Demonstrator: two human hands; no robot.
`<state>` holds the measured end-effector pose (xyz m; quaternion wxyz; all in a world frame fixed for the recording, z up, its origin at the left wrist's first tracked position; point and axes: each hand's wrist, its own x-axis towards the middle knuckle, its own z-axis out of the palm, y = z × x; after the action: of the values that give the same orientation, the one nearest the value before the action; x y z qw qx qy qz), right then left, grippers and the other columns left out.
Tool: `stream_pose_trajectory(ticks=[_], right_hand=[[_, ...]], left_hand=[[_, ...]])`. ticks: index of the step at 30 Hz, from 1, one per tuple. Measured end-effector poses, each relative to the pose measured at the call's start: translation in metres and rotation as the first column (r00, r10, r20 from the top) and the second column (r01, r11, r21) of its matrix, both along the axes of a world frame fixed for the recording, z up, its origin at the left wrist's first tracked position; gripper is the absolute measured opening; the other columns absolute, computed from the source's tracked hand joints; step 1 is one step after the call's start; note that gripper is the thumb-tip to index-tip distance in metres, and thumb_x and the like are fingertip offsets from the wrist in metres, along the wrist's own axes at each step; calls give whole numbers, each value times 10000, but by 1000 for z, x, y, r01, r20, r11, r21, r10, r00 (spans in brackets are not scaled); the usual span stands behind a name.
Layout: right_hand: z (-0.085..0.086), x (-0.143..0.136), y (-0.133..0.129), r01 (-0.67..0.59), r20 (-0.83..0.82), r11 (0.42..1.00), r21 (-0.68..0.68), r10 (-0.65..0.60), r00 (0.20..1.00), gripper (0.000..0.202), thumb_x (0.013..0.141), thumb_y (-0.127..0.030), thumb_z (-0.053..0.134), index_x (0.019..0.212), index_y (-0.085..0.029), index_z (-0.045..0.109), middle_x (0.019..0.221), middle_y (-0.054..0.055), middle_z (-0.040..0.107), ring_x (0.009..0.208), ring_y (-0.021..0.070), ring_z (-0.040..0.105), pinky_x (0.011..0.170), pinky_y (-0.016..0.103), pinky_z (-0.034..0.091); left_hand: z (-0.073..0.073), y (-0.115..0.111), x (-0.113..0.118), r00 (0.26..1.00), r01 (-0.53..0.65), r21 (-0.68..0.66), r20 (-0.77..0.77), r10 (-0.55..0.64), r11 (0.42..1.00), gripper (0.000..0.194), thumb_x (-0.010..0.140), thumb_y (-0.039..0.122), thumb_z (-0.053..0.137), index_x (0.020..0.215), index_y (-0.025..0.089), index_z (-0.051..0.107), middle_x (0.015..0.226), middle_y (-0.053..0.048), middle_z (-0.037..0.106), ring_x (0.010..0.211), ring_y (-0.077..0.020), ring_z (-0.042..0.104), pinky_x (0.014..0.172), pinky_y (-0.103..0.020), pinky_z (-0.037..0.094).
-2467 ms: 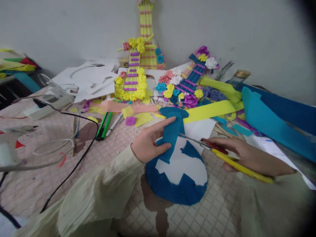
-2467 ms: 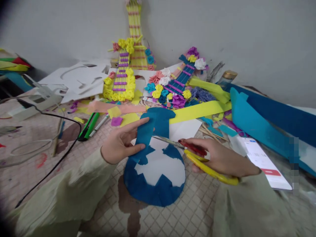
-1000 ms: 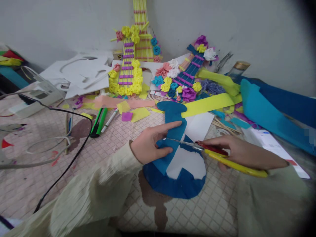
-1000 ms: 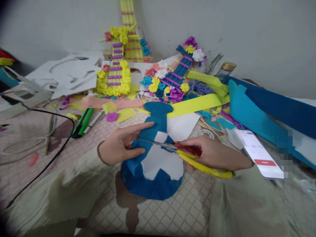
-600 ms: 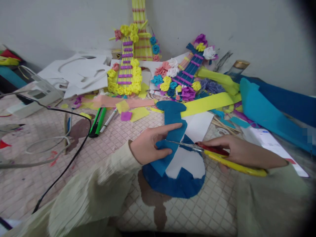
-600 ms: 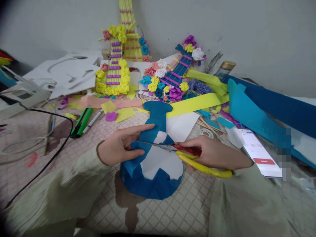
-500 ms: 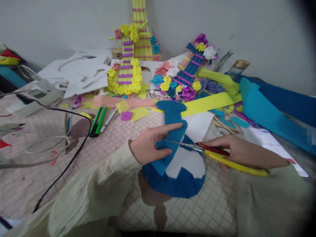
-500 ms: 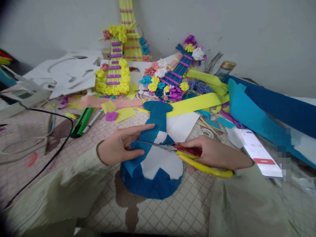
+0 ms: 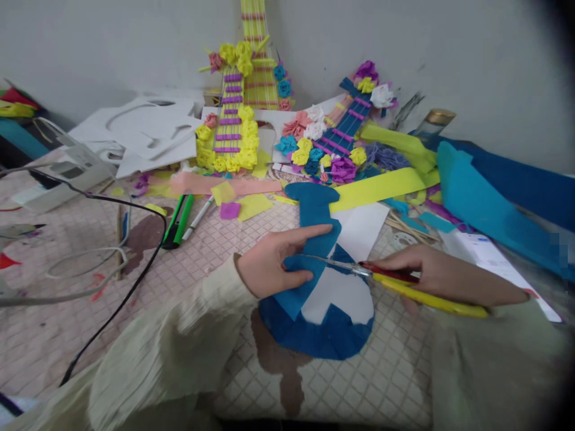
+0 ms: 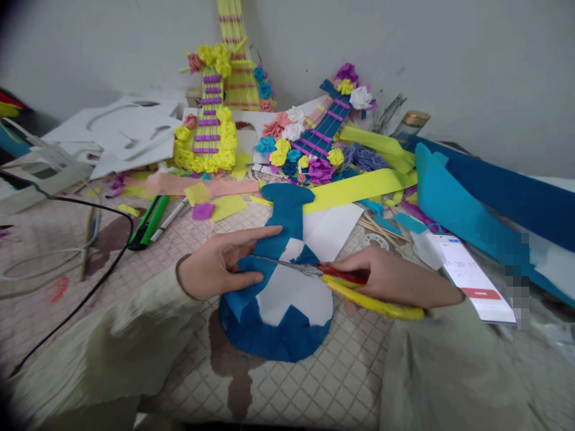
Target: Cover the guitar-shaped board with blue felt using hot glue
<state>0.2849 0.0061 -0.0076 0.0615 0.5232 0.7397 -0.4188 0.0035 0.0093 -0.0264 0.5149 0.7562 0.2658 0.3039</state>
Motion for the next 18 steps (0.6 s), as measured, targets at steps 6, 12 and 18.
stream_pose_trajectory(ticks=[6,12,18], right_hand=[[2,-1,1,-12,-3,1000,-25,12,1000,338,662,-295,597,978,-220,695,753,-24,702,648,154,598,563,212,436],[3,0,1,-30,9,999,-33,30,999,326,652,-274,604,955,-205,705,762,-14,700,651,160,584,544,216,419],[1,3,3,-12,17,1000,-14,12,1000,310,623,-293,641,915,-219,713,788,-23,702,684,177,582,564,234,423]], left_hand=[[-1,1,-1,999,-13,73,-28,15,997,649,704,108,606,1307,200,385,1016,-59,647,852,-188,606,634,-248,512],[-1,0,0,999,-25,43,-26,27,999,641,717,140,601,1315,202,378,1074,-59,627,960,-221,588,742,-285,516],[-1,-1,0,999,-35,38,-37,37,999,643,715,164,610,1315,204,381,1079,-57,627,986,-237,581,750,-294,523]])
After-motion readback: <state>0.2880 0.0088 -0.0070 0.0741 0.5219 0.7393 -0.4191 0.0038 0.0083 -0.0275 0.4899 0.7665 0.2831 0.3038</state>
